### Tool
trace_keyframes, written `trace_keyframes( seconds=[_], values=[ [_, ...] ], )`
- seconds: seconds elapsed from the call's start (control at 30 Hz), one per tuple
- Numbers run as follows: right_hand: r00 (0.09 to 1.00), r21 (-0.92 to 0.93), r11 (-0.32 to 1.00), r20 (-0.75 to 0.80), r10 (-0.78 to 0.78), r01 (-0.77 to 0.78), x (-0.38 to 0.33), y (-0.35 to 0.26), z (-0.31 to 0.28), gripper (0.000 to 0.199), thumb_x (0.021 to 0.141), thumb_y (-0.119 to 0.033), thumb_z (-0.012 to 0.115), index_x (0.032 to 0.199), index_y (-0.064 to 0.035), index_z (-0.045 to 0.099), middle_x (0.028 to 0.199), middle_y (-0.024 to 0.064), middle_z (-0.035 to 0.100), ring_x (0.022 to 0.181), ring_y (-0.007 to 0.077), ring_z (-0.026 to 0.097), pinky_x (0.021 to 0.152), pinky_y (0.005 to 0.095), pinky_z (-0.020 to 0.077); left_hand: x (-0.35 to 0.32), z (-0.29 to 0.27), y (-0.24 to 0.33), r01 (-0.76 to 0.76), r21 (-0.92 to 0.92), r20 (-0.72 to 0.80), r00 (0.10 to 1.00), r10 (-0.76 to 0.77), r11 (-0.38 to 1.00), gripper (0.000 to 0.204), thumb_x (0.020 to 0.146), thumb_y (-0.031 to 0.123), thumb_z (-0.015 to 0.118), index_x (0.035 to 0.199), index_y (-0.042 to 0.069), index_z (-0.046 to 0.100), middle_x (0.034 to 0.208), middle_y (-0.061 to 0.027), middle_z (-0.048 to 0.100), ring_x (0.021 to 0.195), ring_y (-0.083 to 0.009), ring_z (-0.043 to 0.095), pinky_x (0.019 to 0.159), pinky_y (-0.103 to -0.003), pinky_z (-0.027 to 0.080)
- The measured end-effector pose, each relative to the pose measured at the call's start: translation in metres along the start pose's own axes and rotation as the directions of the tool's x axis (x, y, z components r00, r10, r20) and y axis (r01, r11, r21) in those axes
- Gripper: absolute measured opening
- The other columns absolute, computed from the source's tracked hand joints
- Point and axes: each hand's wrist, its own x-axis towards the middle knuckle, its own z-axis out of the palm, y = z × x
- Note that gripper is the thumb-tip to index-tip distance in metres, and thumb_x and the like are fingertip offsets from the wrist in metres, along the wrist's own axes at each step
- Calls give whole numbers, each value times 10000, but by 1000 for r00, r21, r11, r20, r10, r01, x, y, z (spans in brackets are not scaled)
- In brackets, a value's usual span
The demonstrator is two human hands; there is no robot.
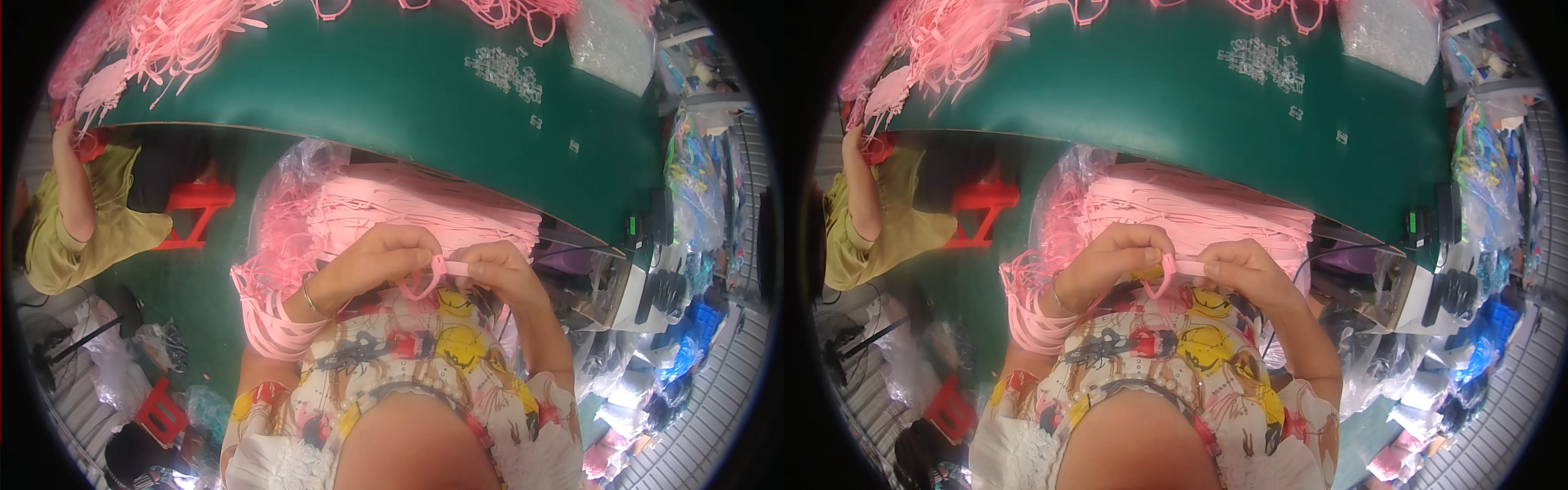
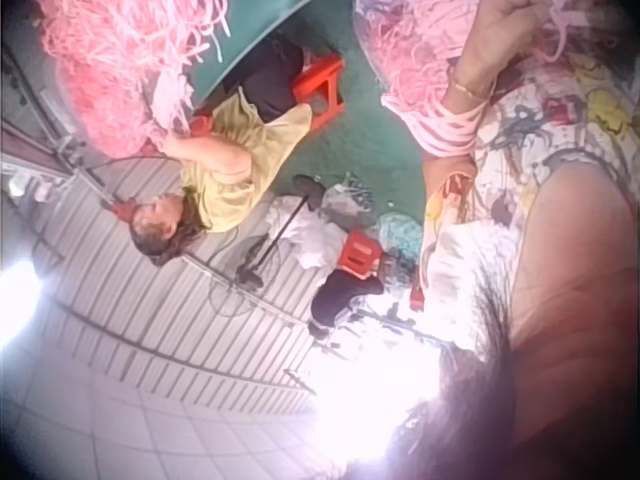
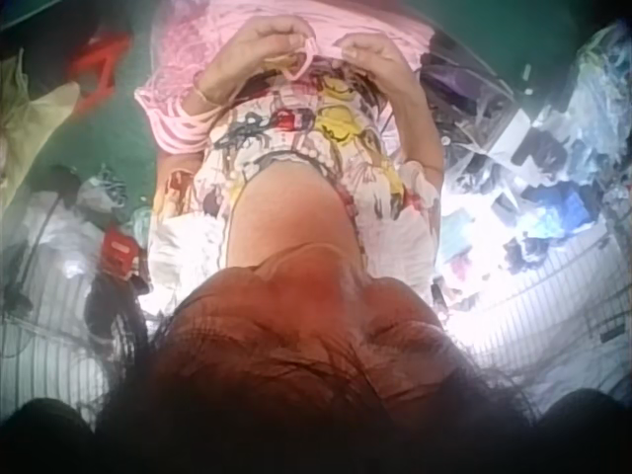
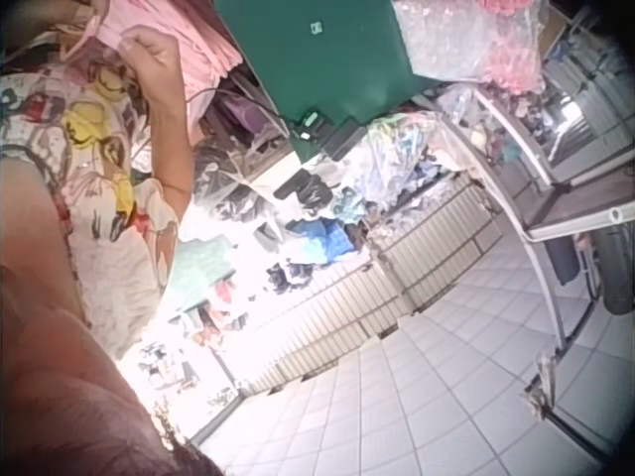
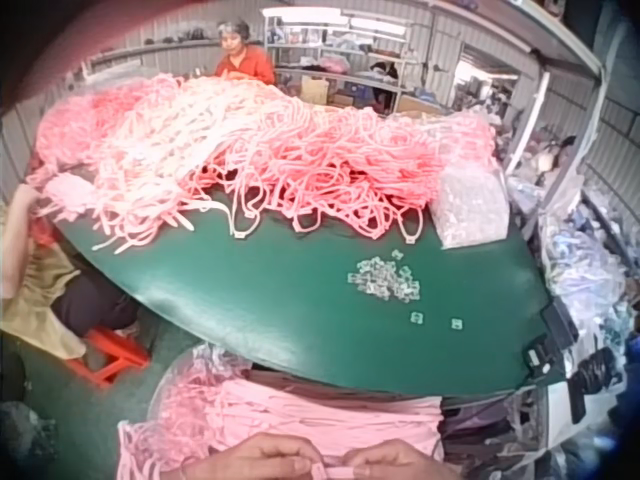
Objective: The person sits at a green table and repeatedly assembles pink cords by inserting small clear plastic clips into the ends of the cords. The person handles the cords and clips by hand, picking them up from piles on the table and placing the finished units back down.
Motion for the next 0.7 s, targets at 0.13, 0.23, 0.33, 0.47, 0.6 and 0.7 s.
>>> trace_keyframes(
  seconds=[0.13, 0.23, 0.33, 0.47, 0.6, 0.7],
  values=[
    [1000, -32, 999, 14, 1, 0, 3, -1, 3, 247, 901, -237, 574, 889, -3, 656, 747, -9, 607, 649, 40, 490, 567, 204, 378, 5, 2, -6, -19, 59, -5, 1000, 20, 998, 159, 914, 147, 546, 948, 9, 616, 823, -8, 582, 735, -76, 534, 648, -230, 430],
    [998, -91, 994, 28, -51, 53, 8, -4, 7, 200, 876, -204, 594, 901, -15, 652, 794, 20, 619, 705, 93, 536, 631, 244, 418, 10, -2, -9, -224, 360, 67, 974, 214, 906, 149, 924, 127, 546, 955, -3, 611, 831, -8, 582, 701, -72, 530, 594, -233, 441],
    [904, -593, 724, 19, -426, 354, 13, -8, 13, 149, 811, -145, 630, 901, -27, 634, 845, 71, 611, 776, 208, 568, 718, 330, 441, 10, -6, -10, -337, 530, 107, 937, 333, 778, 155, 931, 120, 540, 949, -16, 612, 800, -24, 577, 671, -77, 532, 564, -243, 444],
    [656, -909, 152, 156, -739, 388, 15, -10, 24, 186, 723, -103, 669, 882, -36, 600, 893, 116, 590, 858, 339, 552, 788, 437, 428, 11, -3, -13, -209, 553, -45, 959, 280, 806, 161, 911, 132, 541, 899, -9, 617, 734, -61, 573, 660, -132, 549, 593, -275, 451],
    [526, -912, -31, 264, -808, 410, 15, -9, 29, 165, 724, -76, 659, 856, -30, 572, 950, 117, 585, 878, 335, 563, 785, 441, 442, 17, 3, -15, -205, 744, -63, 926, 372, 636, 177, 887, 164, 534, 835, 16, 615, 679, -95, 570, 638, -192, 564, 610, -317, 454],
    [574, -795, 259, 133, -808, 549, 16, -7, 23, 100, 765, -54, 623, 839, -18, 566, 974, 118, 588, 888, 311, 573, 791, 427, 456, 15, -1, -9, -137, 688, -76, 963, 259, 713, 162, 906, 124, 549, 928, -19, 621, 780, -69, 604, 693, -141, 570, 629, -292, 466]
  ],
)
